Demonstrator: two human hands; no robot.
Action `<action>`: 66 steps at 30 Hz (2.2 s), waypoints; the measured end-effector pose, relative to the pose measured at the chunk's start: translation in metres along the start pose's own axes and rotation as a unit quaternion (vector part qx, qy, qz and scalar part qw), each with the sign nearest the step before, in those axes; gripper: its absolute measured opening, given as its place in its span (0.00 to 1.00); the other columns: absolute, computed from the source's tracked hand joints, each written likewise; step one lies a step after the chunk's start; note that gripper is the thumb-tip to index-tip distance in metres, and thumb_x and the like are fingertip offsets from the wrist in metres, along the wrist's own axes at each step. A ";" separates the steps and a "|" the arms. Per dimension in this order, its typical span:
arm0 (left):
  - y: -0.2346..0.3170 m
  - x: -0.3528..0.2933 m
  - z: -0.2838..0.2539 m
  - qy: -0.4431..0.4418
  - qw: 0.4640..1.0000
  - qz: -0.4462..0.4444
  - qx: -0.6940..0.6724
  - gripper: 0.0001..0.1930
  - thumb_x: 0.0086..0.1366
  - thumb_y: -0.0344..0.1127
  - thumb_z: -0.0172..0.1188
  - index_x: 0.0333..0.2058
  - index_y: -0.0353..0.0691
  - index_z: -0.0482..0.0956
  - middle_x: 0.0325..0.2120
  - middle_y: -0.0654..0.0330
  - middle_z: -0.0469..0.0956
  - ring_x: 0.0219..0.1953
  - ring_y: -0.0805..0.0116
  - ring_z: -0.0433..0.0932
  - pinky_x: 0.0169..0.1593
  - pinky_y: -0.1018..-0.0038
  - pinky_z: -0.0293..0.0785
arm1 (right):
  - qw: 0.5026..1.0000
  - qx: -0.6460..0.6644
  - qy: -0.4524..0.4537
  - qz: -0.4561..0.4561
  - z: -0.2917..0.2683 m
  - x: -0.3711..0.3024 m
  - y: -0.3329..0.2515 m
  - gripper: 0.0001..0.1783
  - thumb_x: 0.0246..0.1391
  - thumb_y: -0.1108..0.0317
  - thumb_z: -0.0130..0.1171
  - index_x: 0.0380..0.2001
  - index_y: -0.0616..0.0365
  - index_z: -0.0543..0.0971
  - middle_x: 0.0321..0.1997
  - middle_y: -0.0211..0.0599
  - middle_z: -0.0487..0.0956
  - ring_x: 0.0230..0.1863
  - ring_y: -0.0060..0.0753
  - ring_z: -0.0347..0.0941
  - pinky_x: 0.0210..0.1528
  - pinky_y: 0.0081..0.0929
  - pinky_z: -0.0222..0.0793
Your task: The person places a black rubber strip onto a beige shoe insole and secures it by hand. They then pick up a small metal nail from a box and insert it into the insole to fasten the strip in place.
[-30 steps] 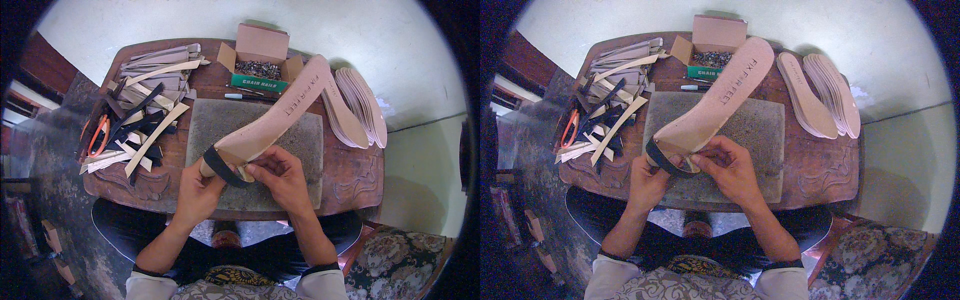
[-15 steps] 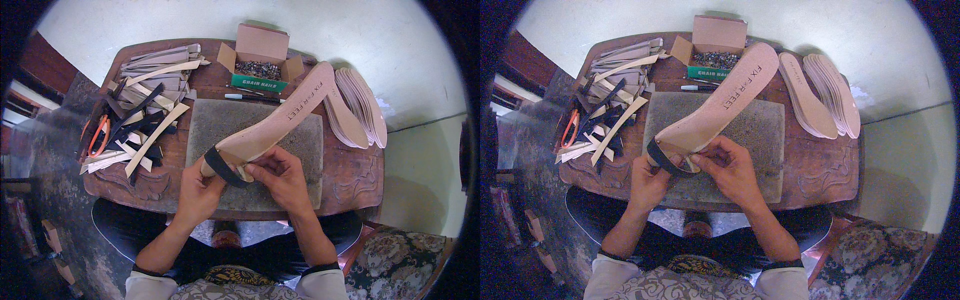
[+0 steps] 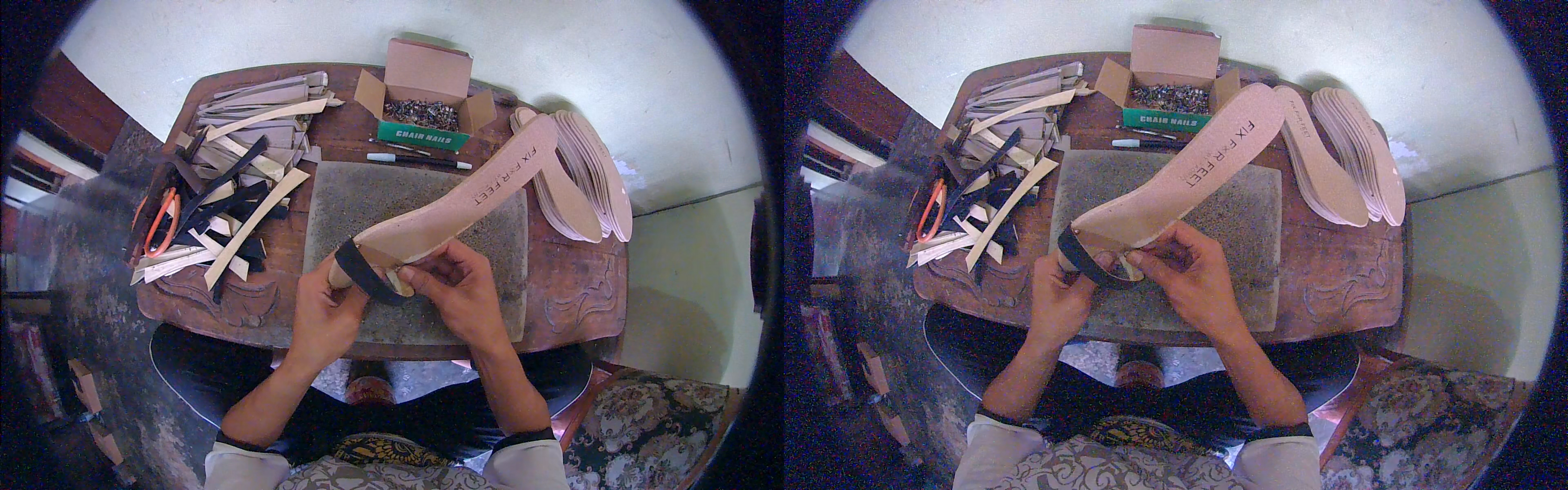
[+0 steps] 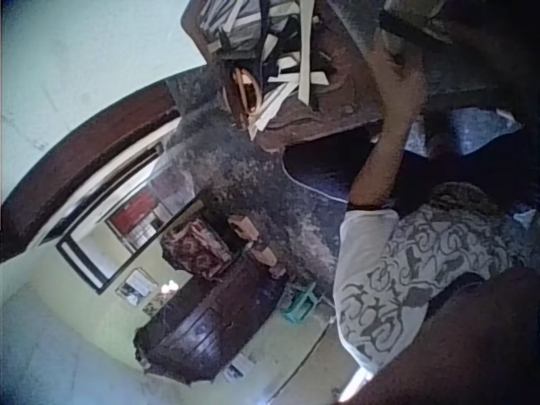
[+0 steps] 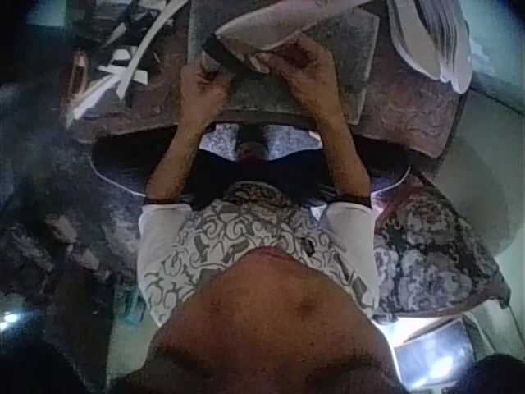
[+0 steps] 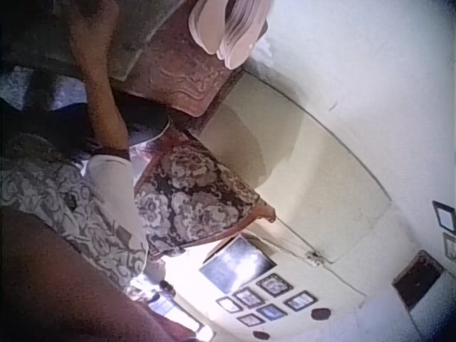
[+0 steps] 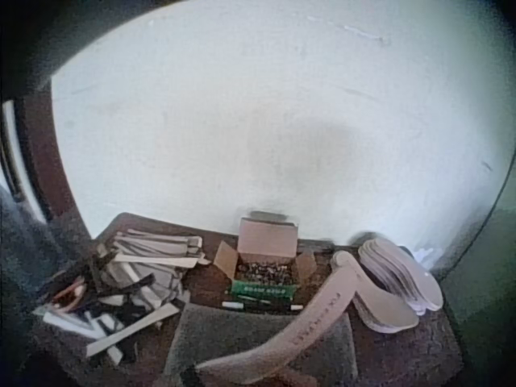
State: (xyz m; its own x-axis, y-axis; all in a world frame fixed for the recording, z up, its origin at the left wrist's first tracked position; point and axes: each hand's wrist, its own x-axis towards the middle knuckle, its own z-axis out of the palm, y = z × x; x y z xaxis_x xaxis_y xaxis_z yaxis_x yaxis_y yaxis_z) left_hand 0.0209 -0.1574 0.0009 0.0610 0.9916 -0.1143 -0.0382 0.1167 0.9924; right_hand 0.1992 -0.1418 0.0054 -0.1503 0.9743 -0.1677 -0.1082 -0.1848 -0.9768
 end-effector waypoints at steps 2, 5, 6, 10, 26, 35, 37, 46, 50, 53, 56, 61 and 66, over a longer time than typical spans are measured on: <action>-0.002 0.000 -0.001 -0.002 1.000 0.010 0.004 0.12 0.61 0.20 0.57 0.44 0.33 0.79 0.37 0.60 0.82 0.40 0.75 0.78 0.45 0.76 0.72 | 1.000 0.011 0.003 0.006 0.001 0.000 0.000 0.11 0.52 0.76 0.66 0.40 0.63 0.78 0.39 0.36 0.82 0.44 0.24 0.78 0.48 0.26 0.73; -0.002 -0.001 -0.002 0.000 1.000 0.005 0.013 0.11 0.60 0.20 0.58 0.43 0.33 0.79 0.37 0.60 0.82 0.40 0.74 0.78 0.46 0.76 0.72 | 1.000 0.011 0.004 0.005 0.001 0.000 0.001 0.12 0.52 0.76 0.66 0.41 0.63 0.78 0.40 0.36 0.82 0.44 0.24 0.78 0.49 0.26 0.73; -0.002 -0.001 -0.001 0.000 1.000 -0.001 0.017 0.11 0.60 0.20 0.58 0.42 0.33 0.79 0.37 0.60 0.82 0.41 0.74 0.78 0.46 0.75 0.72 | 1.000 0.012 0.004 0.007 0.001 -0.001 0.000 0.12 0.52 0.76 0.65 0.41 0.63 0.78 0.40 0.36 0.82 0.44 0.25 0.78 0.49 0.26 0.73; -0.001 0.000 0.000 0.008 1.000 0.011 0.023 0.11 0.60 0.21 0.58 0.43 0.33 0.79 0.37 0.60 0.82 0.40 0.74 0.78 0.46 0.76 0.72 | 1.000 -0.011 0.006 0.004 0.001 0.000 -0.001 0.11 0.53 0.76 0.65 0.40 0.63 0.78 0.41 0.36 0.82 0.44 0.24 0.78 0.49 0.25 0.73; 0.002 0.000 -0.003 -0.023 0.999 -0.016 -0.028 0.11 0.63 0.24 0.60 0.44 0.34 0.79 0.37 0.64 0.81 0.40 0.78 0.77 0.44 0.78 0.73 | 1.000 0.015 -0.003 0.012 -0.002 0.000 -0.004 0.11 0.53 0.76 0.66 0.40 0.63 0.78 0.38 0.33 0.81 0.41 0.22 0.77 0.47 0.23 0.74; 0.001 0.002 -0.007 -0.040 0.997 -0.037 -0.050 0.11 0.62 0.25 0.62 0.44 0.34 0.80 0.37 0.63 0.82 0.40 0.77 0.78 0.45 0.77 0.74 | 1.000 0.023 -0.005 -0.002 -0.001 0.001 -0.004 0.13 0.53 0.78 0.65 0.43 0.63 0.77 0.41 0.35 0.81 0.44 0.25 0.78 0.48 0.26 0.74; 0.001 0.002 -0.007 -0.047 0.997 -0.041 -0.055 0.11 0.62 0.25 0.62 0.44 0.34 0.80 0.37 0.63 0.82 0.40 0.77 0.78 0.45 0.77 0.74 | 0.999 0.033 -0.002 0.001 0.000 0.000 -0.004 0.14 0.53 0.78 0.64 0.43 0.63 0.77 0.41 0.35 0.81 0.44 0.25 0.78 0.49 0.26 0.75; 0.002 0.005 -0.010 -0.065 0.994 -0.051 -0.075 0.08 0.63 0.27 0.63 0.41 0.35 0.80 0.37 0.63 0.82 0.41 0.77 0.78 0.46 0.77 0.73 | 0.999 0.042 -0.008 -0.002 0.003 0.000 -0.002 0.15 0.54 0.79 0.63 0.46 0.62 0.76 0.42 0.36 0.81 0.44 0.26 0.78 0.48 0.26 0.75; 0.000 0.005 -0.011 -0.073 0.994 -0.040 -0.067 0.09 0.62 0.25 0.62 0.42 0.35 0.80 0.37 0.63 0.82 0.41 0.76 0.77 0.47 0.76 0.72 | 1.000 0.021 -0.007 -0.003 0.003 0.000 0.000 0.16 0.54 0.79 0.63 0.47 0.62 0.75 0.42 0.35 0.81 0.45 0.26 0.78 0.49 0.27 0.74; -0.002 0.005 -0.012 -0.073 0.995 -0.036 -0.058 0.09 0.62 0.24 0.61 0.42 0.35 0.80 0.38 0.63 0.82 0.42 0.76 0.78 0.47 0.76 0.72 | 1.000 0.011 -0.005 -0.011 0.003 0.001 0.003 0.17 0.53 0.79 0.63 0.47 0.62 0.75 0.43 0.36 0.81 0.45 0.26 0.77 0.49 0.27 0.74; 0.000 0.005 -0.011 -0.070 0.995 -0.031 -0.061 0.10 0.62 0.23 0.61 0.43 0.35 0.80 0.38 0.63 0.82 0.42 0.76 0.78 0.47 0.76 0.73 | 1.000 0.013 0.003 -0.015 0.005 0.001 0.003 0.18 0.53 0.78 0.63 0.48 0.62 0.75 0.43 0.36 0.81 0.45 0.26 0.77 0.49 0.27 0.74; 0.003 0.005 -0.008 -0.049 0.992 -0.061 -0.102 0.11 0.61 0.23 0.63 0.43 0.35 0.80 0.39 0.62 0.82 0.43 0.76 0.78 0.48 0.76 0.74 | 1.000 0.014 -0.005 -0.009 0.002 0.001 0.003 0.19 0.53 0.77 0.64 0.49 0.62 0.75 0.43 0.35 0.81 0.46 0.26 0.77 0.48 0.27 0.74; 0.000 0.006 -0.010 -0.066 0.992 -0.057 -0.094 0.12 0.60 0.25 0.65 0.44 0.34 0.80 0.39 0.62 0.82 0.42 0.75 0.79 0.49 0.76 0.74 | 0.999 0.030 -0.014 -0.015 0.001 0.001 0.001 0.20 0.53 0.76 0.65 0.49 0.62 0.75 0.44 0.35 0.81 0.46 0.26 0.77 0.48 0.27 0.74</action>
State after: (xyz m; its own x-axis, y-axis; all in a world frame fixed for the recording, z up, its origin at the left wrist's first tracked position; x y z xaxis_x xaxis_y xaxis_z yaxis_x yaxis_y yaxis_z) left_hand 0.0112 -0.1506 0.0000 0.2055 0.9569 -0.2054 -0.2085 0.2479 0.9461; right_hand 0.1981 -0.1412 0.0047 -0.1734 0.9757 -0.1343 -0.1720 -0.1643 -0.9713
